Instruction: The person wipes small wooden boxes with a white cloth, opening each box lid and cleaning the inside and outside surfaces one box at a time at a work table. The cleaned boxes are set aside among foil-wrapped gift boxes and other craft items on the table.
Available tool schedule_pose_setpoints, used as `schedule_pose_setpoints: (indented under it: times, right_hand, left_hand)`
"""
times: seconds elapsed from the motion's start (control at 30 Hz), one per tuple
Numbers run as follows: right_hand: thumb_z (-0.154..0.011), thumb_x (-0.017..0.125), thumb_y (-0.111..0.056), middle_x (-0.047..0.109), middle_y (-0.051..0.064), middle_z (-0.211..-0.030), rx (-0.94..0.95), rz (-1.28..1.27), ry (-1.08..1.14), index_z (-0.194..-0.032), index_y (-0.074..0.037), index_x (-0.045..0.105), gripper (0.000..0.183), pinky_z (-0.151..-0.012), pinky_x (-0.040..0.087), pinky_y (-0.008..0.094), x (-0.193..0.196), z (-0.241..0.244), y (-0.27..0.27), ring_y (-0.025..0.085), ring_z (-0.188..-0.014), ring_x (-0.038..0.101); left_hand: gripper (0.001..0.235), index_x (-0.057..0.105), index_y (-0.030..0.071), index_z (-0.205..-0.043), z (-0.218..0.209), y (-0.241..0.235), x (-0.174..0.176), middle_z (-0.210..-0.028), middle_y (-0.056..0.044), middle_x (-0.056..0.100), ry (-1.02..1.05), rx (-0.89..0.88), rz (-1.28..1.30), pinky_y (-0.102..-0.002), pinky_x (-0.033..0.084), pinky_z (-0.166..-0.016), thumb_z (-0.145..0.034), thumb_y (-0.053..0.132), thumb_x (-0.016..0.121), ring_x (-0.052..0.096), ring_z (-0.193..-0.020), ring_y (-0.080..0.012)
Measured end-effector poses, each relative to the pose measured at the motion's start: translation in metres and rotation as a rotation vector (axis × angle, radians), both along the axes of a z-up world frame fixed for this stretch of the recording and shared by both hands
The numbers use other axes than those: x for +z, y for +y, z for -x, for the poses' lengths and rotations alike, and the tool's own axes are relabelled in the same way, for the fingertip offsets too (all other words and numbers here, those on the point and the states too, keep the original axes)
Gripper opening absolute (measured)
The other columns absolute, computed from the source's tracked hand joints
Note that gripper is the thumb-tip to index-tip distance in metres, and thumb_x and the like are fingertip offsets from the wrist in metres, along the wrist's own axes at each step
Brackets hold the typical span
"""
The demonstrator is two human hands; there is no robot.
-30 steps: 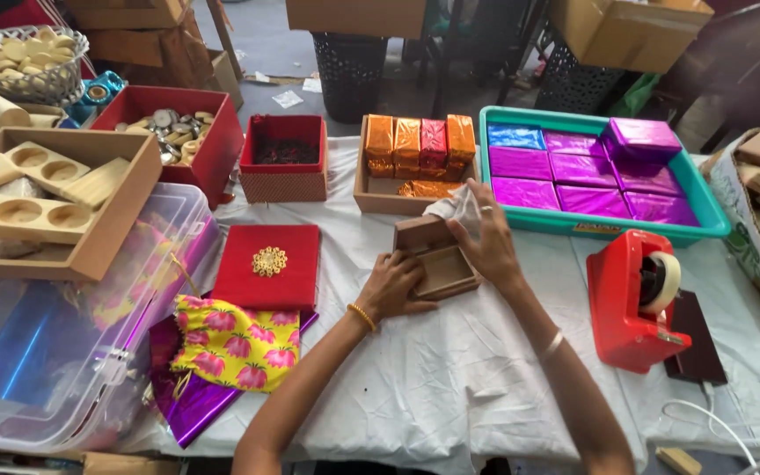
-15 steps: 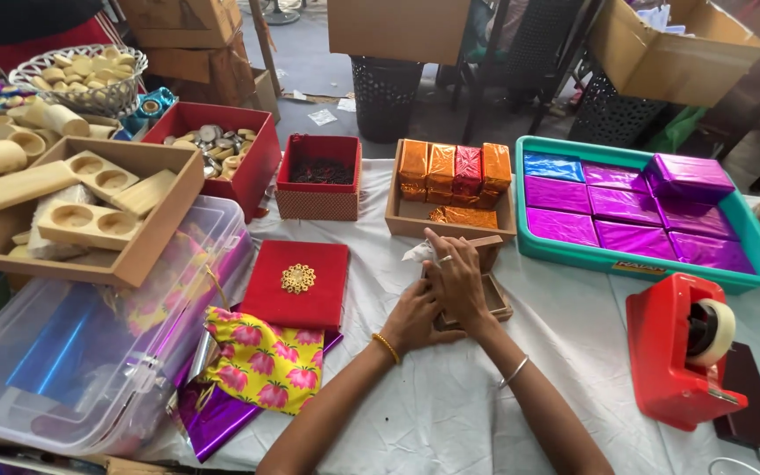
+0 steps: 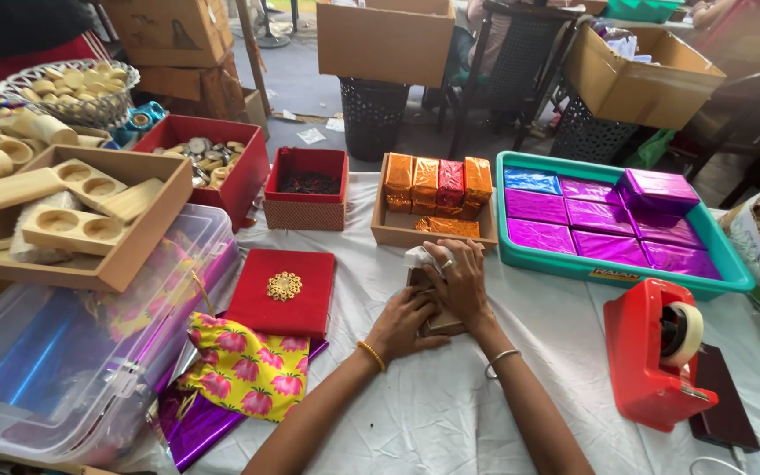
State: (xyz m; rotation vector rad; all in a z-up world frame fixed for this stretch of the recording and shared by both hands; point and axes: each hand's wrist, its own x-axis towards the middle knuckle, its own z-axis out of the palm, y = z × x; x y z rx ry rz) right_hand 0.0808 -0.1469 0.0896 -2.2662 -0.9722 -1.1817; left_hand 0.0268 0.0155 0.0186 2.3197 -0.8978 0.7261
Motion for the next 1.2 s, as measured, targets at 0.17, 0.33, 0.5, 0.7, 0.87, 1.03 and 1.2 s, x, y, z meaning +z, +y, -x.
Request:
schedule_pose_setpoints:
  times: [0.17, 0.33, 0.5, 0.7, 0.87, 1.03, 1.2]
  right_hand:
    - [-0.094, 0.072, -0.025, 0.062, 0.011, -0.122, -0.007, -0.015, -0.021, -0.134, -0.014, 0.063, 0.043, -0.114, 0.036, 0.053, -0.004, -0.002, 0.003, 0.029, -0.12, 0.058]
    - [-0.093, 0.073, -0.026, 0.062, 0.011, -0.12, -0.027, 0.002, -0.034, -0.134, -0.014, 0.063, 0.044, -0.113, 0.037, 0.053, -0.006, -0.004, 0.002, 0.028, -0.118, 0.058]
    - [-0.094, 0.072, -0.026, 0.062, 0.011, -0.121, -0.033, 0.014, -0.029, -0.135, -0.014, 0.062, 0.045, -0.114, 0.036, 0.053, -0.008, -0.005, 0.001, 0.028, -0.119, 0.058]
    - [-0.093, 0.072, -0.028, 0.062, 0.01, -0.121, -0.044, 0.017, -0.033, -0.135, -0.015, 0.061, 0.045, -0.115, 0.035, 0.053, -0.014, -0.01, 0.001, 0.027, -0.119, 0.058]
    - [-0.093, 0.072, -0.028, 0.062, 0.01, -0.122, -0.041, 0.01, -0.027, -0.136, -0.015, 0.061, 0.046, -0.115, 0.035, 0.054, -0.012, -0.008, 0.001, 0.027, -0.12, 0.058]
    - [-0.094, 0.072, -0.027, 0.061, 0.011, -0.123, -0.034, 0.007, -0.014, -0.136, -0.015, 0.061, 0.045, -0.115, 0.035, 0.054, -0.009, -0.005, 0.0, 0.027, -0.121, 0.058]
    - [-0.095, 0.071, -0.028, 0.062, 0.01, -0.124, -0.028, 0.006, -0.031, -0.136, -0.016, 0.062, 0.044, -0.115, 0.035, 0.053, -0.01, -0.006, -0.001, 0.027, -0.121, 0.058]
  left_hand:
    - [0.061, 0.075, 0.003, -0.109, 0.001, 0.002, 0.003, -0.126, -0.015, 0.068, -0.016, -0.008, 0.001, -0.048, 0.042, -0.114, -0.081, 0.057, 0.079, 0.053, -0.131, -0.0358]
    - [0.06, 0.074, 0.002, -0.11, 0.002, 0.002, 0.005, -0.126, -0.014, 0.068, 0.013, -0.036, 0.012, -0.048, 0.042, -0.115, -0.082, 0.056, 0.078, 0.053, -0.132, -0.0351]
    - [0.061, 0.073, 0.001, -0.109, 0.002, 0.002, 0.006, -0.125, -0.015, 0.067, 0.015, -0.026, -0.006, -0.048, 0.041, -0.113, -0.082, 0.055, 0.078, 0.052, -0.131, -0.0357]
    - [0.061, 0.073, 0.001, -0.108, 0.001, 0.002, 0.005, -0.125, -0.014, 0.068, 0.014, -0.023, -0.02, -0.048, 0.042, -0.114, -0.083, 0.057, 0.077, 0.052, -0.131, -0.0355]
    - [0.062, 0.073, 0.001, -0.108, 0.001, 0.002, 0.007, -0.124, -0.015, 0.068, 0.013, -0.02, -0.028, -0.048, 0.042, -0.112, -0.083, 0.057, 0.077, 0.052, -0.131, -0.0359]
    - [0.062, 0.073, 0.0, -0.111, 0.003, 0.001, 0.008, -0.124, -0.015, 0.068, 0.016, -0.029, -0.024, -0.049, 0.043, -0.112, -0.084, 0.056, 0.076, 0.053, -0.13, -0.036]
    - [0.061, 0.073, 0.0, -0.109, 0.004, 0.001, 0.013, -0.123, -0.015, 0.069, 0.022, -0.03, -0.03, -0.048, 0.043, -0.112, -0.084, 0.056, 0.077, 0.053, -0.129, -0.0364]
